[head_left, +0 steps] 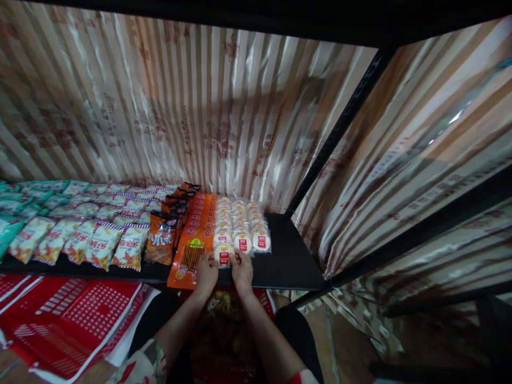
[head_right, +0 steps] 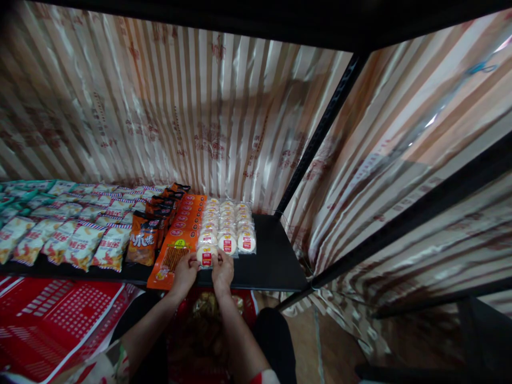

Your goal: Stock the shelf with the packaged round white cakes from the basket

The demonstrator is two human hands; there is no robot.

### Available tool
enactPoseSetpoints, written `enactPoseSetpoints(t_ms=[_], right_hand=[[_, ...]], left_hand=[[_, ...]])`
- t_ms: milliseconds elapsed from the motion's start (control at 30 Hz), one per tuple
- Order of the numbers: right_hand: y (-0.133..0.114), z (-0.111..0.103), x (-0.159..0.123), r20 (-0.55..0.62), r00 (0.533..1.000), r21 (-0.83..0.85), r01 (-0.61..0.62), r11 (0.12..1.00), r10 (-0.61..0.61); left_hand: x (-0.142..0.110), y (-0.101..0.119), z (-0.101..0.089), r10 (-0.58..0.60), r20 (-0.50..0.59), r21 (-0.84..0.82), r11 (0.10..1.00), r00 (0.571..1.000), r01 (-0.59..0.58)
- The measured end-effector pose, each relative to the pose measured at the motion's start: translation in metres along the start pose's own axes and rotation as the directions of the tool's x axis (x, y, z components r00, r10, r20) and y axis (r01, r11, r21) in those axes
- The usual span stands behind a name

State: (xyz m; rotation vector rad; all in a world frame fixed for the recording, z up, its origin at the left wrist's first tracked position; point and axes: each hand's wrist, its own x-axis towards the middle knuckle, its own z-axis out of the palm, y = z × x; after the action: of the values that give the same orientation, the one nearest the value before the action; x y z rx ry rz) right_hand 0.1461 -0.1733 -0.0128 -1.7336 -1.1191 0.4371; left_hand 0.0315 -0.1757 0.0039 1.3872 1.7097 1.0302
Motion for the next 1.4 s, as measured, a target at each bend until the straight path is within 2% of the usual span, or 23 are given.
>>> enactPoseSetpoints(t_ms=[267,667,933,1233,1400], right_hand=[[0.004,0.005,-0.001,0.056,0.998,0.045,0.014,0.999,-0.016],[0.005,0.009,-0.001,0.053,0.997,-0.045,0.064,0.997,-0.062],[0.002,0.006,-0.004,0.093,0.993,-0.127,0.088,0.988,-0.076],[-0.001,0.004,-0.01,0.093,0.984,-0.138,0.165,0.977,-0.153],[-0.004,0.003,-0.012,0.092,0.986,-0.121,0.147,0.982,-0.137]], left_hand=[[0.01,0.001,0.003,-0.017,-0.008,-0.004,1.0,1.0,0.017],[0.017,0.003,0.003,-0.008,-0.014,0.056,0.998,1.0,0.009],[0.016,0.006,0.003,0.049,-0.048,0.15,0.988,0.998,-0.041],[0.016,0.003,0.004,0.062,-0.07,0.157,0.986,0.996,-0.05],[0.011,0.004,0.003,0.125,-0.065,0.206,0.973,0.99,-0.109]])
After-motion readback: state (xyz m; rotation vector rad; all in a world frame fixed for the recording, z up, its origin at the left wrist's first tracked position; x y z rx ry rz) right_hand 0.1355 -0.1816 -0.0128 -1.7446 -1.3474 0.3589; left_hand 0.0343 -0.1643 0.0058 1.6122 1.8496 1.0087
